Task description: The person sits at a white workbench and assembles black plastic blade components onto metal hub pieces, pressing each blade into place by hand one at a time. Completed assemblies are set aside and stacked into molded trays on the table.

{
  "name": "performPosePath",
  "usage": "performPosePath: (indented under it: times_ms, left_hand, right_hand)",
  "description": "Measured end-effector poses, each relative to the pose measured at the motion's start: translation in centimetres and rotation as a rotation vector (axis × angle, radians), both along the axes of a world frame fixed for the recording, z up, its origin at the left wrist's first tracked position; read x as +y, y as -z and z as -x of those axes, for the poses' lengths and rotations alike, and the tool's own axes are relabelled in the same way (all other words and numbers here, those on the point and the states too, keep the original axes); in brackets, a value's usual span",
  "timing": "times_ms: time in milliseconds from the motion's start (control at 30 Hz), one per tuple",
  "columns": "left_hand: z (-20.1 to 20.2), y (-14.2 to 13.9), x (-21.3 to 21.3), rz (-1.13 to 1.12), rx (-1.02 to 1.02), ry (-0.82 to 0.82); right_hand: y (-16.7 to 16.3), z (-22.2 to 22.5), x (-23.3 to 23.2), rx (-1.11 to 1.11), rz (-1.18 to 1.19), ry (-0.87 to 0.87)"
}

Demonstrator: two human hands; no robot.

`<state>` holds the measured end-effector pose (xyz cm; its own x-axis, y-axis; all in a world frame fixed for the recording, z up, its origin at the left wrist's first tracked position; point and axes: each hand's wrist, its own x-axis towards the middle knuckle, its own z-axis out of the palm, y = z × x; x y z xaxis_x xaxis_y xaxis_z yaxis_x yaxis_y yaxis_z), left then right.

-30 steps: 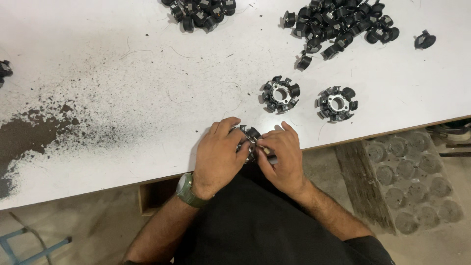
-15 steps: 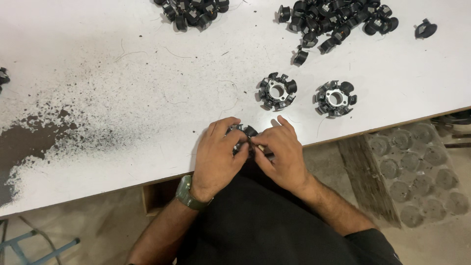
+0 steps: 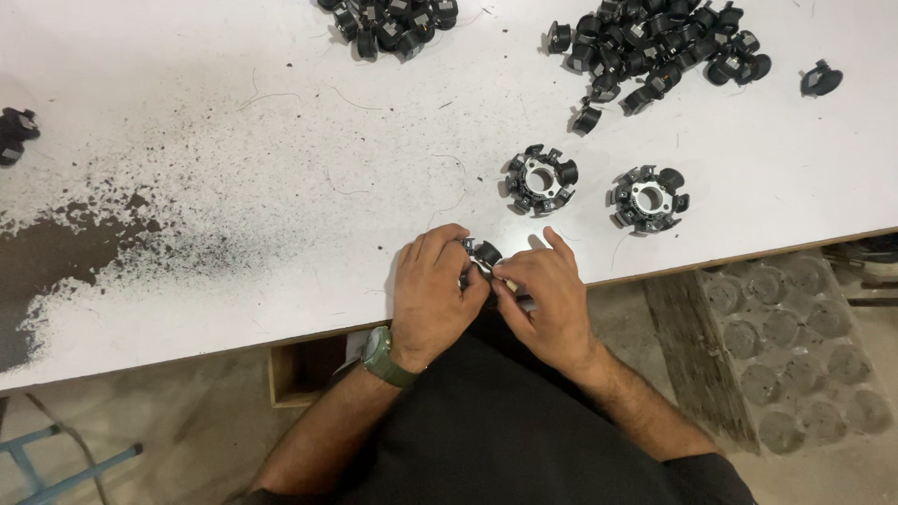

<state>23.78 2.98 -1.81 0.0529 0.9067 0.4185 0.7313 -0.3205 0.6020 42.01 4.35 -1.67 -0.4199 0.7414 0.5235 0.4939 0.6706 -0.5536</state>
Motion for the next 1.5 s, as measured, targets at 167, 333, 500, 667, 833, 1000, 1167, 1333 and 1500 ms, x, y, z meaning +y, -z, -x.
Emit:
performPosePath:
  times_ms: [167, 333, 500, 667, 833, 1000, 1167, 1333, 1500]
  left_hand:
    - [0.0, 0.4, -0.2, -0.037, -0.007, -0.003]
    - [0.6, 0.2, -0.2, -0.094, -0.011, -0.048]
    - [3.0, -1.5, 0.0, -0.215, 0.117, -0.14]
    - [2.1, -2.7, -0.4, -0.045, 0.144, 0.02]
    - [1.0, -3.3, 0.2, 0.042, 0.19, 0.037]
    - [0.7, -3.7, 0.6, 0.106, 0.336, 0.043]
    - [1.2, -4.1, 0.9, 0.096, 0.269, 0.036]
    - [1.8, -3.8, 0.4, 0.036, 0.188, 0.062]
    - [2.6, -3.5, 0.7, -0.012, 0.164, 0.128]
  right_hand:
    - [-0.4, 0.2, -0.1, -0.059, -0.04, 0.002]
    - [-0.8, 0.2, 0.1, -0.076, -0.001, -0.007]
    - [-0.4, -0.3, -0.1, 0.11, -0.022, 0.05]
    - [0.5, 0.2, 0.5, 0.126, 0.0, 0.092]
    - [0.7, 0.5, 0.6, 0.118, 0.022, 0.079]
    - [0.5, 0.5, 0.6, 0.103, 0.044, 0.063]
    - [0.3, 0.6, 0.7, 0.104, 0.021, 0.087]
    - [0.5, 0.5, 0.7, 0.114, 0.038, 0.078]
    - [0.7, 0.6, 0.9, 0.105, 0.052, 0.09]
